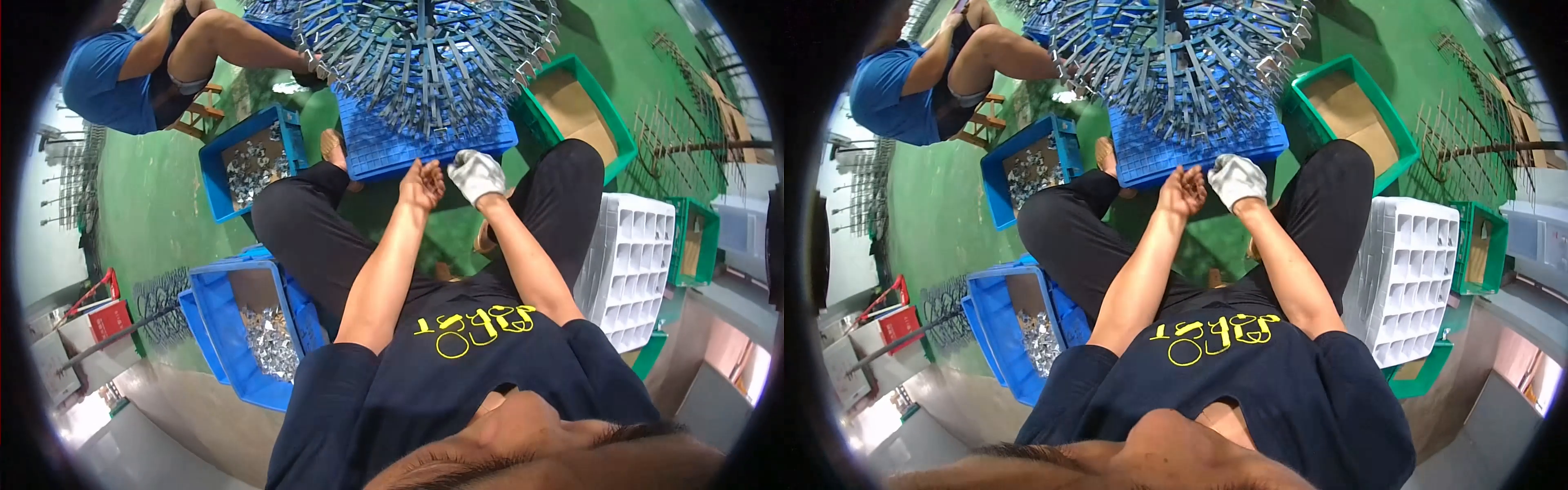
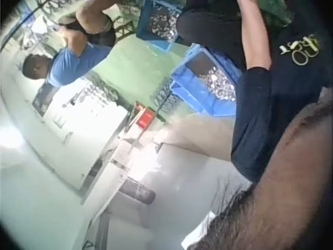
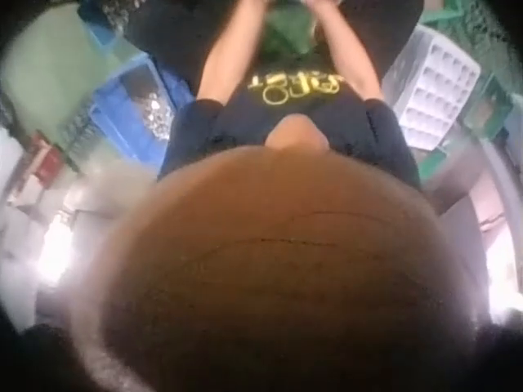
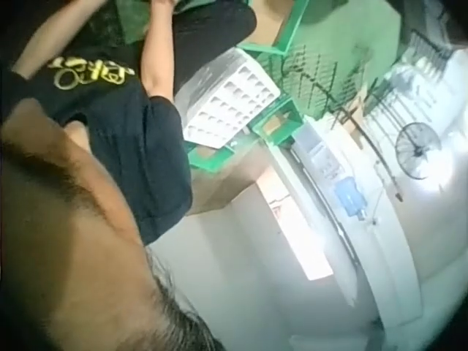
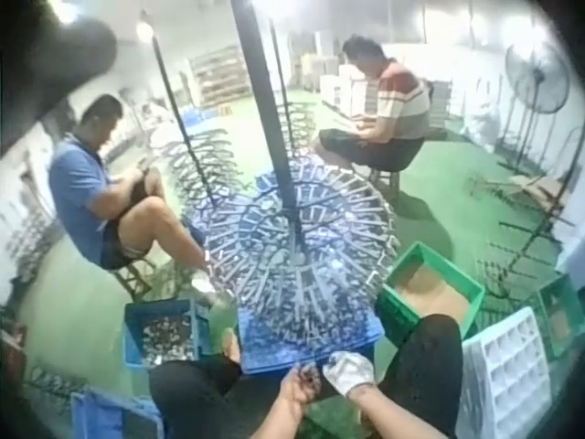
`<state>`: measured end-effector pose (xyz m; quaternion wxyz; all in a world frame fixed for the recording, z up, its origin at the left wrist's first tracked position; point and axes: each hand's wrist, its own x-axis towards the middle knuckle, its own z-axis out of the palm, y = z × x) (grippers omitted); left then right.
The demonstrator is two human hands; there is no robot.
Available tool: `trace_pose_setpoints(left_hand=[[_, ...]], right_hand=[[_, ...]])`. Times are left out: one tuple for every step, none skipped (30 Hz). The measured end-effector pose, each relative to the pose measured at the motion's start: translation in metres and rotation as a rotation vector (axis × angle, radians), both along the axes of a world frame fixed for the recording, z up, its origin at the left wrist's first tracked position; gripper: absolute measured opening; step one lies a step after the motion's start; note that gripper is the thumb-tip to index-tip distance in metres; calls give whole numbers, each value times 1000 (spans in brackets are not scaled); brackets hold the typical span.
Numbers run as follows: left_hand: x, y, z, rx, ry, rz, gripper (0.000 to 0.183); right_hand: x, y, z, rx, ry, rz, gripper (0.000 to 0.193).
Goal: Attaching small metal parts onto a blue circular wire rack in a factory setting.
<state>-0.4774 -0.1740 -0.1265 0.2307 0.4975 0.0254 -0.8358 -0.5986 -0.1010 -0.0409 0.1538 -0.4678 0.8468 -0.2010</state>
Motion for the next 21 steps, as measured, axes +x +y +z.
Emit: trace_pose_setpoints(left_hand=[[3, 7, 6, 26, 43, 13, 40], [5, 11, 11, 51, 87, 23, 42], [7, 15, 18, 45, 87, 27, 42], [7, 19, 24, -9, 139, 4, 41], [5, 19, 31, -66, 193, -25, 41], [3, 20, 39, -125, 248, -57, 41], [1, 20, 46, -183, 304, -89, 41], [-1, 21, 55, -193, 310, -96, 41], [-2, 22, 65, -240, 284, -144, 40], [-5, 22, 74, -289, 260, -196, 39], [-7, 22, 84, -339, 235, -248, 38], [-9, 22, 92, -390, 210, -300, 37], [-10, 21, 99, -408, 216, -313, 37], [-10, 21, 106, -450, 258, -336, 35], [-7, 22, 111, -488, 299, -361, 33], [-7, 23, 116, -525, 341, -387, 31], [-8, 24, 121, -561, 383, -414, 29], [-8, 25, 127, -572, 386, -425, 29], [-8, 27, 132, -556, 349, -369, 29], [-10, 29, 137, -541, 311, -310, 29], [-13, 30, 141, -525, 275, -249, 29]], right_hand=[[-1, 4, 11, 30, -47, 44, 20], [-1, 7, 19, 59, -92, 85, 20], [-1, 12, 24, 54, -92, 91, 20], [-2, 17, 30, 12, -90, 148, 19], [-4, 19, 35, -34, -84, 200, 17], [-6, 22, 40, -79, -78, 251, 17], [-7, 24, 44, -125, -69, 301, 16], [-9, 26, 46, -136, -61, 296, 16], [-11, 28, 48, -169, -47, 303, 15], [-14, 29, 49, -204, -30, 305, 14], [-17, 30, 50, -239, -13, 308, 13], [-20, 30, 52, -274, 5, 309, 12], [-24, 30, 54, -291, 16, 297, 12], [-29, 29, 56, -302, -63, 279, 12], [-33, 30, 57, -311, -143, 260, 12], [-37, 32, 59, -320, -224, 240, 12], [-41, 33, 60, -330, -305, 221, 12], [-41, 35, 65, -344, -299, 214, 12], [-40, 38, 71, -388, -265, 236, 11], [-40, 41, 80, -431, -230, 262, 11], [-39, 43, 87, -473, -194, 288, 10]])
